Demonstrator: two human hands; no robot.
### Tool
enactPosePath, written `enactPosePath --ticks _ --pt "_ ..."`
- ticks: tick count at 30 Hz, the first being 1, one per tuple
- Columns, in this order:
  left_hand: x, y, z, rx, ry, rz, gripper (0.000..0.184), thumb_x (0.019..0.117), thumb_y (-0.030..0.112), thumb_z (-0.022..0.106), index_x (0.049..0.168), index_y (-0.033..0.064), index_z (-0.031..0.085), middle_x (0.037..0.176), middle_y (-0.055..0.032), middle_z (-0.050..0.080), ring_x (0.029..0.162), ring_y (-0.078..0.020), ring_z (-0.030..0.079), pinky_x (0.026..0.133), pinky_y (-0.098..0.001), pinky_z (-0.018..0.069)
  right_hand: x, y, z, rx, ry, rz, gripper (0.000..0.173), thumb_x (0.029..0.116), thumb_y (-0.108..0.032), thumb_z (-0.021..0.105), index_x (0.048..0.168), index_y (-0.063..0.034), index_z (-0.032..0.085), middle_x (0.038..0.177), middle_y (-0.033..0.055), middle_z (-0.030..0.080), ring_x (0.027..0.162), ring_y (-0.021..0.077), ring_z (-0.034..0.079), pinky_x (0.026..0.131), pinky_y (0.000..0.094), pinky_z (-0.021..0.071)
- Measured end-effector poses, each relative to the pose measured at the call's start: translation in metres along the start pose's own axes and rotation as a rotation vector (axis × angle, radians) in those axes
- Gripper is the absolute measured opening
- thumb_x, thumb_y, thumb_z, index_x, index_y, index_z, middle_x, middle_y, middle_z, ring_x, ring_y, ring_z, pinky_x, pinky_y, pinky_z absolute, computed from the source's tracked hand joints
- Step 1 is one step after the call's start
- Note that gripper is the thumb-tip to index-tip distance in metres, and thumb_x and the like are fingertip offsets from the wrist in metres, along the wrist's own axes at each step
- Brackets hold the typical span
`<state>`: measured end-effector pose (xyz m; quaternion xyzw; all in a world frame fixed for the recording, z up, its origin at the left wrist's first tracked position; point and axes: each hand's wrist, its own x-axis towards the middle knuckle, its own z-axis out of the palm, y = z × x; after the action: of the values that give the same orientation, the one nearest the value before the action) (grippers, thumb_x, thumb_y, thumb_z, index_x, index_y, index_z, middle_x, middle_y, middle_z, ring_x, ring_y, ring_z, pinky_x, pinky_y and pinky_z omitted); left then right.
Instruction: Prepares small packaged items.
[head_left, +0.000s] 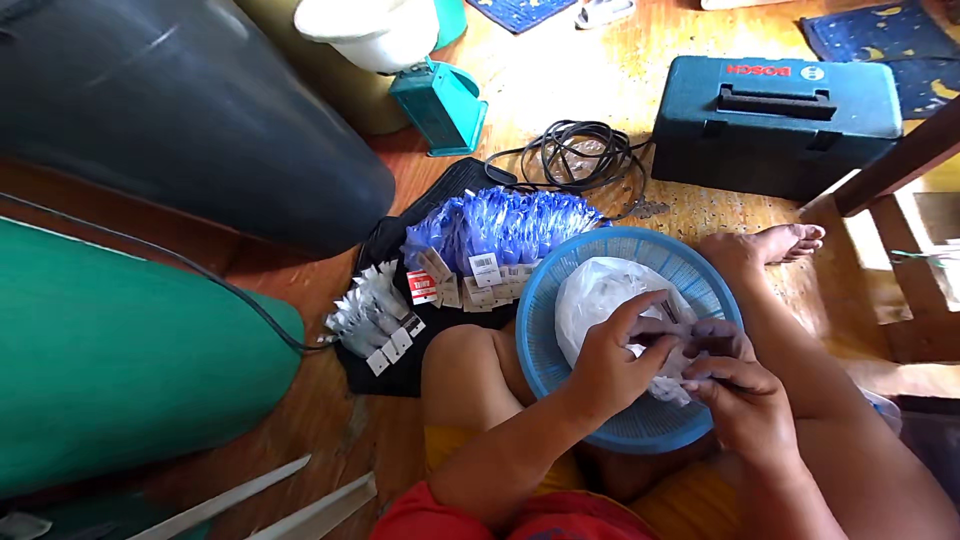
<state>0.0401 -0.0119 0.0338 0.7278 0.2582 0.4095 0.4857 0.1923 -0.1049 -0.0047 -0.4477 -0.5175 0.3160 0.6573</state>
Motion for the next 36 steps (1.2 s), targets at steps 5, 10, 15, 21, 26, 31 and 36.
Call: enactPosePath --ticks 5,10,15,21,26,31,36 --pt "-0.004 0.007 0.007 0.014 -0.098 0.074 0.041 0.0923 -0.001 0.068 0.128 -0.0180 0.055 0.099 -0.0139 0.076 0.090 -0.0153 0.075 0.084 -0.0299 0.0626 0.001 0.001 0.002 0.213 0.033 0.000 0.008 0.0919 -0.029 0.077 0.097 -0.0240 0.080 0.123 -0.0055 0.067 0.115 0.0078 0.060 0.099 0.0264 0.0514" --pt "-0.007 0.008 0.010 0.000 -0.138 0.068 0.044 0.0917 -0.004 0.067 0.131 -0.0182 0.055 0.103 -0.0166 0.076 0.095 -0.0179 0.075 0.089 -0.0316 0.0619 0.003 0.004 0.005 0.357 0.089 0.047 0.009 0.0923 -0.026 0.076 0.095 -0.0182 0.079 0.112 -0.0036 0.069 0.103 0.0070 0.065 0.090 0.0254 0.0561" --pt "-0.009 0.008 0.008 0.069 -0.164 0.077 0.045 0.0930 -0.003 0.064 0.134 -0.0170 0.054 0.110 -0.0192 0.074 0.101 -0.0203 0.075 0.093 -0.0334 0.0605 0.003 0.005 0.007 0.377 0.122 0.056 0.007 0.0925 -0.023 0.076 0.094 -0.0162 0.079 0.110 -0.0024 0.070 0.103 0.0076 0.065 0.089 0.0248 0.0563" --pt "-0.011 0.009 0.007 0.221 -0.171 0.122 0.045 0.0934 0.001 0.065 0.135 -0.0140 0.056 0.104 -0.0159 0.076 0.097 -0.0216 0.075 0.091 -0.0357 0.0603 0.003 0.005 0.008 0.382 0.146 0.062 0.005 0.0923 -0.018 0.075 0.096 -0.0150 0.078 0.108 -0.0009 0.071 0.101 0.0080 0.066 0.089 0.0245 0.0568" --pt "-0.012 0.004 0.006 0.330 -0.170 0.217 0.042 0.0949 0.004 0.065 0.133 -0.0107 0.059 0.101 -0.0129 0.077 0.095 -0.0224 0.075 0.090 -0.0365 0.0600 0.002 0.003 0.009 0.429 0.175 0.147 0.025 0.0910 -0.013 0.075 0.116 -0.0090 0.070 0.111 0.0028 0.072 0.101 0.0110 0.068 0.090 0.0287 0.0582" --pt "-0.011 -0.004 0.006 0.239 -0.161 0.209 0.043 0.0935 0.001 0.066 0.133 -0.0123 0.057 0.104 -0.0145 0.076 0.099 -0.0218 0.075 0.093 -0.0368 0.0599 0.001 0.006 0.005 0.301 0.138 0.130 0.007 0.0915 -0.019 0.076 0.095 -0.0130 0.079 0.115 0.0024 0.070 0.103 0.0094 0.066 0.087 0.0246 0.0574" --pt "-0.006 -0.017 0.007 0.188 -0.323 -0.091 0.066 0.0930 0.004 0.067 0.150 -0.0119 0.037 0.113 -0.0140 0.074 0.107 -0.0216 0.072 0.096 -0.0391 0.0573 0.002 0.002 0.001 0.175 0.068 0.057 0.008 0.0909 -0.024 0.078 0.098 -0.0212 0.080 0.121 -0.0029 0.067 0.113 0.0091 0.062 0.097 0.0270 0.0539"
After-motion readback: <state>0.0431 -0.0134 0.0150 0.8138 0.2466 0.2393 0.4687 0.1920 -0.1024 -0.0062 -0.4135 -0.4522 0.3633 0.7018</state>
